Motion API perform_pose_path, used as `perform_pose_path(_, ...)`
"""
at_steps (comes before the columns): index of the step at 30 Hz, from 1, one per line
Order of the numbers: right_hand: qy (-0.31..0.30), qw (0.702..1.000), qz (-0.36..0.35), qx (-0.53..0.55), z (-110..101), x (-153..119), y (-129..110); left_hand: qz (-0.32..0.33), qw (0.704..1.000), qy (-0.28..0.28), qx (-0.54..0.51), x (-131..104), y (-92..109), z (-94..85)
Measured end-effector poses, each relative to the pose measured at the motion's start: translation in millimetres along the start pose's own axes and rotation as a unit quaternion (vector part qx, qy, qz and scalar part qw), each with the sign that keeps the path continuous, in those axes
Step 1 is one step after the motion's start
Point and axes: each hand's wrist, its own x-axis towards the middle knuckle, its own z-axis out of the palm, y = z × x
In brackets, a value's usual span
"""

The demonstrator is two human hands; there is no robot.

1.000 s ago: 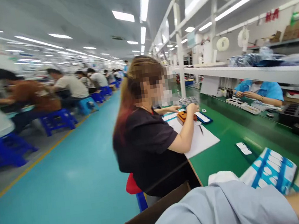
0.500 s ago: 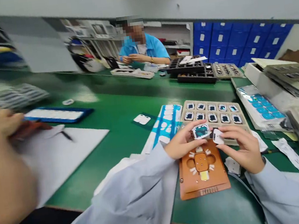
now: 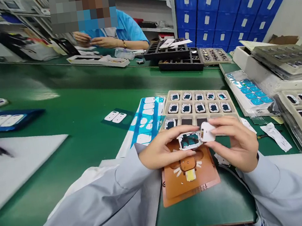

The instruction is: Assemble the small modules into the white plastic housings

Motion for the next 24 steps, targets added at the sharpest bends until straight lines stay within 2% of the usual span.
perform_pose_path(3,0.071,0.996,0.037,0.025,2,-1,4,0.005,1.0,-0.003,-0.012,0,0,0.0)
perform_pose_path(5,0.087,0.995,0.035,0.027,3,-2,4,0.001,1.0,-0.002,-0.011,-1,0,0.1)
perform_pose_path(7,0.047,0.999,0.011,0.018,2,-1,2,-0.002,1.0,0.002,0.015,-1,0,0.3)
perform_pose_path(9,-0.022,0.999,-0.035,0.004,1,-1,-4,0.009,0.998,0.002,0.057,-1,0,0.6)
perform_pose_path(11,-0.08,0.994,-0.071,-0.012,0,0,-11,0.036,0.995,-0.002,0.09,-1,-1,1.2)
perform_pose_path(13,-0.113,0.99,-0.085,-0.025,-1,1,-17,0.07,0.992,-0.01,0.105,0,-2,1.9)
perform_pose_path(17,-0.136,0.986,-0.093,-0.031,0,3,-23,0.099,0.986,-0.012,0.131,0,-3,3.2)
perform_pose_path(24,-0.148,0.987,-0.057,-0.029,-2,6,-23,0.102,0.983,-0.007,0.152,-1,-5,5.4)
